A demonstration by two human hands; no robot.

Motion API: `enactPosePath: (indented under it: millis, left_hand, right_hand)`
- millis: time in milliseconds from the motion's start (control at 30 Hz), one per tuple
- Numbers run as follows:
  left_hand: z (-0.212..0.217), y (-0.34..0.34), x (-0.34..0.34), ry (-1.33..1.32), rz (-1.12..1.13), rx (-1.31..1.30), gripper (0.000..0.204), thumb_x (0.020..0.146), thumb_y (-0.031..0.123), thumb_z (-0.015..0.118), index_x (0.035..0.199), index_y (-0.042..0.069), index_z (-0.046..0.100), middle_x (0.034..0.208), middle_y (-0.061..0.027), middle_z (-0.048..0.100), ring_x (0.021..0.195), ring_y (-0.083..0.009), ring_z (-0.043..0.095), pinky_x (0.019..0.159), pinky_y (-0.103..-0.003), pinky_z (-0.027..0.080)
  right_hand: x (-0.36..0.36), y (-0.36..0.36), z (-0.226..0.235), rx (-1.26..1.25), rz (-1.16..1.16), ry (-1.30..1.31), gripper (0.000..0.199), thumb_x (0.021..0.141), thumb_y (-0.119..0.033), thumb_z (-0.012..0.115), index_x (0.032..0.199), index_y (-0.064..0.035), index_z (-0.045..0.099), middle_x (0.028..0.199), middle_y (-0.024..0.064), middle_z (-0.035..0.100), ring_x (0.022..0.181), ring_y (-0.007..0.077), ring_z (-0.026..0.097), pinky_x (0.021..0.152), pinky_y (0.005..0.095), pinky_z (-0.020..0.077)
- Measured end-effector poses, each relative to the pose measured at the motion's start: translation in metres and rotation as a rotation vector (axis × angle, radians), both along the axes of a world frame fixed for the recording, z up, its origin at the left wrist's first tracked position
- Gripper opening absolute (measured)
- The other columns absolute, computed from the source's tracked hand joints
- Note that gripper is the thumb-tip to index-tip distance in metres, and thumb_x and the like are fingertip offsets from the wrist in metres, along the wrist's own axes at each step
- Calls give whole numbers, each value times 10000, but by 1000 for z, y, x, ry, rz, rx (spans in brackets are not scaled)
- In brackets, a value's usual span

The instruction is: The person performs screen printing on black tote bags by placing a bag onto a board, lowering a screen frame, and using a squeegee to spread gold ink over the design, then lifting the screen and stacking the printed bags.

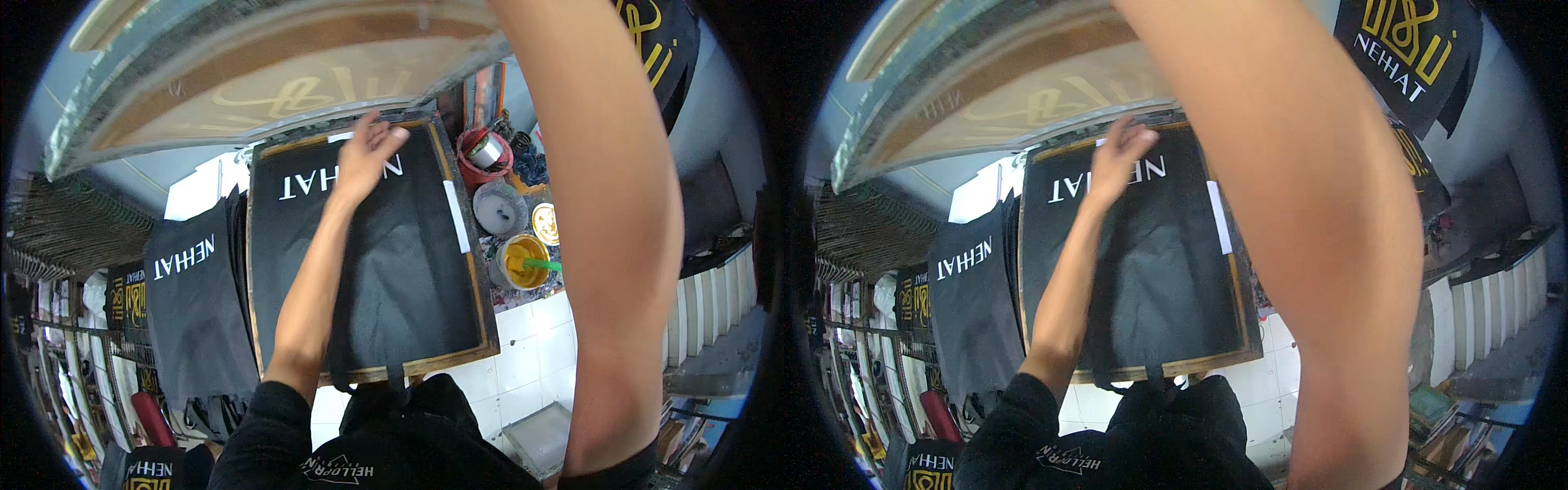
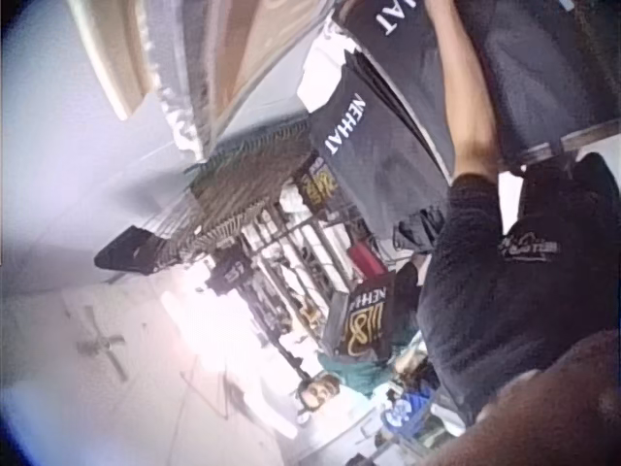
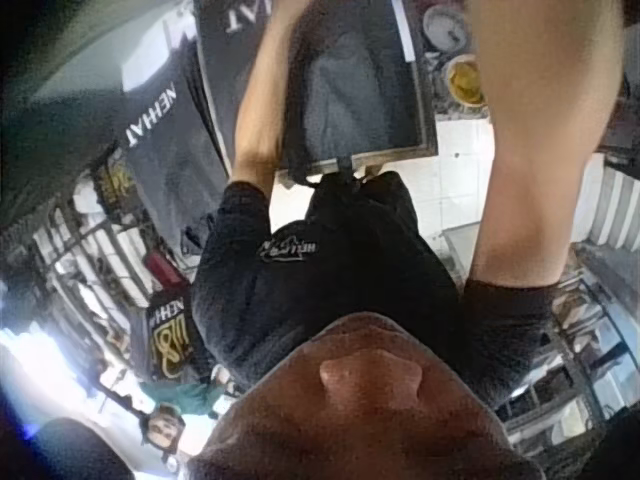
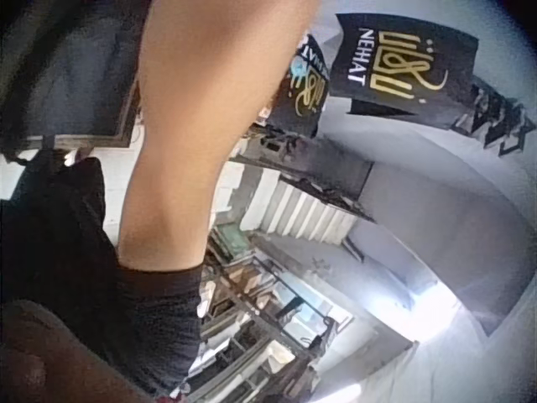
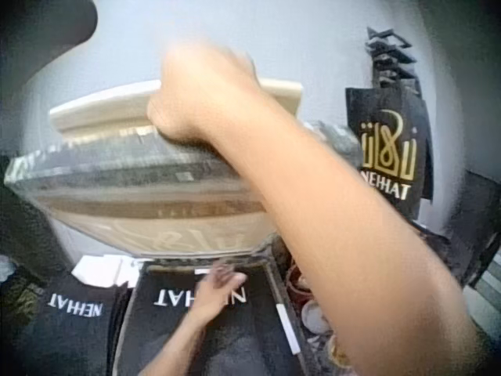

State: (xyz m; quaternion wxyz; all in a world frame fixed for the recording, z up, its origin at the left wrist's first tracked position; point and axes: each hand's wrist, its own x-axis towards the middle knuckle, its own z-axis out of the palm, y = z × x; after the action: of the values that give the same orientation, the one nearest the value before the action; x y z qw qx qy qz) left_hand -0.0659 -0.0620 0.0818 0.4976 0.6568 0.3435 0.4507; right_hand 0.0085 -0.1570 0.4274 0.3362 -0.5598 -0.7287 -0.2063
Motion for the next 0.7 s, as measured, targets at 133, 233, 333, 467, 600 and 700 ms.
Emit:
enactPosePath:
  millis: [133,233,333,467,600,700]
  left_hand:
    - [79,-133,-130,-387,157,173,516,1028,378,600,1324,-43,568,1152,-285,707,1012,-325,740,945,-436,567]
    - [72,-226,-196,-505,110,117,432,1031,397,590,1158,-15,624,1017,-227,736,822,-288,733,844,-431,587]
    - [30,-300,-224,-290,109,-282,314,1014,283,626,1017,-28,672,897,-211,749,706,-268,729,728,-423,610]
    - [-41,-353,-223,-315,217,-773,243,1001,162,637,1072,-65,682,967,-217,760,780,-226,744,782,-342,592]
    - [-56,-351,-225,-286,150,-885,266,1016,177,604,1102,-64,677,1033,-196,757,883,-214,741,801,-320,578]
    - [-67,-351,-233,-264,114,-941,289,1001,181,597,1120,-74,667,1071,-208,750,903,-225,741,808,-320,577]
  right_hand:
    - [-21,-48,-39,-261,-84,23,272,882,-264,733,969,-6,751,884,158,737,753,279,693,720,409,565]
    - [-16,-93,-124,38,53,-22,280,770,-250,828,916,-60,683,843,131,689,765,336,669,663,445,496]
    - [-13,-149,-185,-87,87,55,296,760,-241,803,940,-70,642,817,93,667,822,312,676,683,445,505]
    - [-7,-180,-265,-394,201,147,318,729,-225,828,935,-69,642,819,99,668,809,317,672,689,447,505]
    - [-10,-193,-306,-534,271,126,328,732,-247,867,925,-75,664,829,101,686,774,331,676,690,442,510]
    - [-18,-197,-313,-618,253,0,322,713,-202,850,936,-83,651,828,87,672,798,315,669,701,432,507]
